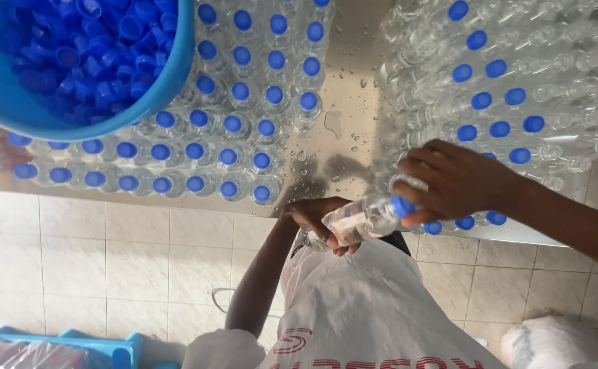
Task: Manually placing and screwing blue plastic caps onto clear plastic water bottles on a production table.
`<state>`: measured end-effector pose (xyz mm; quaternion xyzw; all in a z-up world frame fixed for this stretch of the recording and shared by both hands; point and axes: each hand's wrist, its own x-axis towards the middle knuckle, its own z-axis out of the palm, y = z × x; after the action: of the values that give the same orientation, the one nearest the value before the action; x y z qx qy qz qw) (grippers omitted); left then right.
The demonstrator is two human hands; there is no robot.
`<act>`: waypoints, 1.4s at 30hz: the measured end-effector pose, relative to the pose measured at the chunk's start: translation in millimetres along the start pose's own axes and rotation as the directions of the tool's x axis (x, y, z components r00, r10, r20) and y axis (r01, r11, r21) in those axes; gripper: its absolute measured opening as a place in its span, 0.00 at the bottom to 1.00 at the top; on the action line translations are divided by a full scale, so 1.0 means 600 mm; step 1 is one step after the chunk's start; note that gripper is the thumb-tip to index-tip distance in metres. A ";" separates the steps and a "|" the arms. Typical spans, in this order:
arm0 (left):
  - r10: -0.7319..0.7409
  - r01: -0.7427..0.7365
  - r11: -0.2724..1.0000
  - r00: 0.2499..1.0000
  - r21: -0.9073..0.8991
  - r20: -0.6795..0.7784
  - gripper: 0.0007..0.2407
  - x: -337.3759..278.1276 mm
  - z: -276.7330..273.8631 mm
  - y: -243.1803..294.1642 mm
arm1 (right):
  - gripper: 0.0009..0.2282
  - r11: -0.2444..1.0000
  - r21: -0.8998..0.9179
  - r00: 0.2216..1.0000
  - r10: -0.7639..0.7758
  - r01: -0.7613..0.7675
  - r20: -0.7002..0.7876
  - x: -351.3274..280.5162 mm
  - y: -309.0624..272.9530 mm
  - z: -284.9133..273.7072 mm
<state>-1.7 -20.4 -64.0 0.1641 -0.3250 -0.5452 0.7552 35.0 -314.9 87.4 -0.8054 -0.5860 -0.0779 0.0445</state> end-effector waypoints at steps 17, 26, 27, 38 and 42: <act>0.682 0.851 -0.392 0.523 0.349 -0.511 0.43 0.023 0.031 -0.067 | 0.28 -0.116 0.205 0.123 0.491 -0.972 0.862 0.002 0.080 0.190; 0.788 0.817 0.273 0.113 0.507 -0.606 0.38 0.002 -0.044 -0.116 | 0.15 0.390 0.533 0.657 0.524 -0.751 0.542 0.194 0.014 0.139; 0.740 0.693 0.498 -0.027 0.522 -0.672 0.38 0.001 -0.045 -0.121 | 0.14 0.552 0.524 0.761 0.494 -0.648 0.421 0.206 0.006 0.167; 0.334 -0.645 0.714 -0.029 0.273 -0.942 0.26 -0.040 -0.117 -0.146 | 0.13 0.801 0.152 0.815 0.568 -0.579 0.113 0.128 0.192 0.177; 0.190 -0.725 0.650 -0.135 0.228 -0.972 0.27 -0.009 -0.104 -0.150 | 0.10 0.608 -0.449 0.683 0.731 -0.655 -0.006 -0.048 0.395 0.219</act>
<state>-25.7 -53.5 -165.7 0.1897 0.3451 -0.0228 0.9189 261.5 -393.6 -42.5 -0.9624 -0.1977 -0.1051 -0.1537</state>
